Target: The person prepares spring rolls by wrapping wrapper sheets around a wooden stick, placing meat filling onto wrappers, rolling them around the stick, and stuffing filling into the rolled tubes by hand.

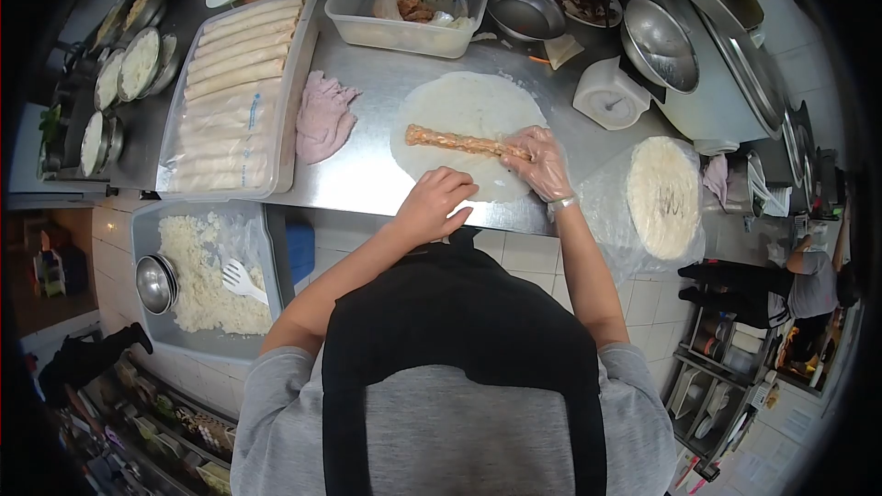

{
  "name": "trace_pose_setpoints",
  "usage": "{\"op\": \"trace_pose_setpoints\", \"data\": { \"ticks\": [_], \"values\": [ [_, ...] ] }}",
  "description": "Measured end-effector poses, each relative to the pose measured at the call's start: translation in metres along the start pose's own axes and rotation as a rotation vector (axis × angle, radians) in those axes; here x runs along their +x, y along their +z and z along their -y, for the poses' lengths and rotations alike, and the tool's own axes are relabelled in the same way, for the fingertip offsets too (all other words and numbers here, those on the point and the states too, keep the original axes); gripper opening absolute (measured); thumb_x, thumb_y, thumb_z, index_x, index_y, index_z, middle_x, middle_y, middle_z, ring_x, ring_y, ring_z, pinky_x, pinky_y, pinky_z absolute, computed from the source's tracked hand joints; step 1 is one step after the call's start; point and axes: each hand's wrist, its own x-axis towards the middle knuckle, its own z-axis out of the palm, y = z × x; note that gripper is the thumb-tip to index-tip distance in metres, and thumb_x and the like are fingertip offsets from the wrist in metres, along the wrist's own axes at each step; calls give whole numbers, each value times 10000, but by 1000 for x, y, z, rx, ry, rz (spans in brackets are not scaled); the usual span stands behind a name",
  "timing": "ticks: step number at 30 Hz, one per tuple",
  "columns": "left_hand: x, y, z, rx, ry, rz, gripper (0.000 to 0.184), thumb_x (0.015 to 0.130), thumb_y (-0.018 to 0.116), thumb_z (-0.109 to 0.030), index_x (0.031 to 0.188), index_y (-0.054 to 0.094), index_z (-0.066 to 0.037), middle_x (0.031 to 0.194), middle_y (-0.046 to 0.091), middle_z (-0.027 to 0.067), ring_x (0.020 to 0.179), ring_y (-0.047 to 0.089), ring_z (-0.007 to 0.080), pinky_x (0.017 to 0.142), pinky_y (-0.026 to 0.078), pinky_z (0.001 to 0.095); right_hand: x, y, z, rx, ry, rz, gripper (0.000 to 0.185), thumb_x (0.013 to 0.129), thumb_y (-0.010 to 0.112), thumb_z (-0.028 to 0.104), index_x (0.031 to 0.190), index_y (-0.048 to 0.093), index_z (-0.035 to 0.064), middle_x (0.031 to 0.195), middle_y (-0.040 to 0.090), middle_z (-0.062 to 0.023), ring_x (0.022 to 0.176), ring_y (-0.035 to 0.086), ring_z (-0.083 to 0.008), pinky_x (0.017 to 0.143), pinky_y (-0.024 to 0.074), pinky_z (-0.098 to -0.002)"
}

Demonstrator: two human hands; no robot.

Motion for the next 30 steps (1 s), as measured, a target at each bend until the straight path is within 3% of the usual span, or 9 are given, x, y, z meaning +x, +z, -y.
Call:
{"op": "trace_pose_setpoints", "data": {
  "ticks": [6, 9, 12, 14, 17, 20, 24, 30],
  "values": [
    [1, 0, -1, 2, 5, -1, 300, 804, 664, -181, 1067, 623, -42, 1083, 586, 78, 1045, 527, 267, 900, 420, 398, -2, -1, 3, -48, -69, -21, 358, 785, 716, 217, 1133, 706, 134, 989, 585, -88, 943, 542, -278, 877, 435, -386],
    [0, -1, -1, 4, -1, 5, 304, 804, 663, -180, 1072, 623, -42, 1084, 586, 77, 1048, 527, 266, 902, 420, 397, -7, -7, 2, -154, -2, 16, 382, 795, 709, 223, 1168, 693, 145, 1005, 580, -90, 969, 533, -277, 904, 425, -392],
    [1, -1, -1, 1, -2, 1, 314, 800, 673, -174, 1083, 632, -45, 1089, 594, 78, 1043, 535, 269, 898, 424, 396, -9, -17, 10, -179, -70, 24, 363, 810, 706, 207, 1156, 694, 96, 1078, 575, -87, 988, 536, -266, 865, 445, -374],
    [1, -1, -1, -1, -5, -8, 322, 796, 681, -169, 1091, 640, -48, 1094, 601, 79, 1037, 543, 271, 894, 429, 396, -9, -15, 12, -167, -34, -135, 360, 748, 751, 199, 1098, 715, 120, 1021, 585, -84, 959, 536, -274, 882, 436, -401],
    [1, -1, -1, -5, -7, -5, 320, 795, 681, -167, 1090, 641, -50, 1090, 602, 79, 1037, 543, 271, 894, 431, 397, -14, -20, -1, -129, 35, -9, 407, 706, 783, 231, 1088, 710, 110, 1028, 589, -84, 964, 536, -276, 873, 439, -399],
    [1, 0, -1, -5, 4, 5, 306, 800, 667, -173, 1073, 626, -39, 1086, 588, 79, 1052, 526, 266, 906, 418, 393, -19, -15, -21, -61, 3, -25, 403, 689, 792, 232, 1063, 714, 104, 993, 599, -88, 959, 537, -276, 860, 440, -391],
    [2, -1, -1, -1, 8, 1, 307, 800, 668, -172, 1073, 626, -39, 1084, 588, 78, 1053, 525, 265, 910, 417, 393, -11, -16, 6, -140, -7, -109, 387, 682, 797, 226, 1041, 719, 104, 972, 608, -78, 931, 547, -276, 835, 448, -391],
    [1, -2, -2, 4, 0, -2, 311, 798, 671, -176, 1074, 625, -38, 1081, 588, 79, 1052, 530, 263, 909, 419, 396, -7, -6, -17, -88, -38, -5, 566, 658, 812, 252, 1178, 654, 96, 1020, 602, -96, 953, 545, -309, 853, 446, -404]
  ]
}}
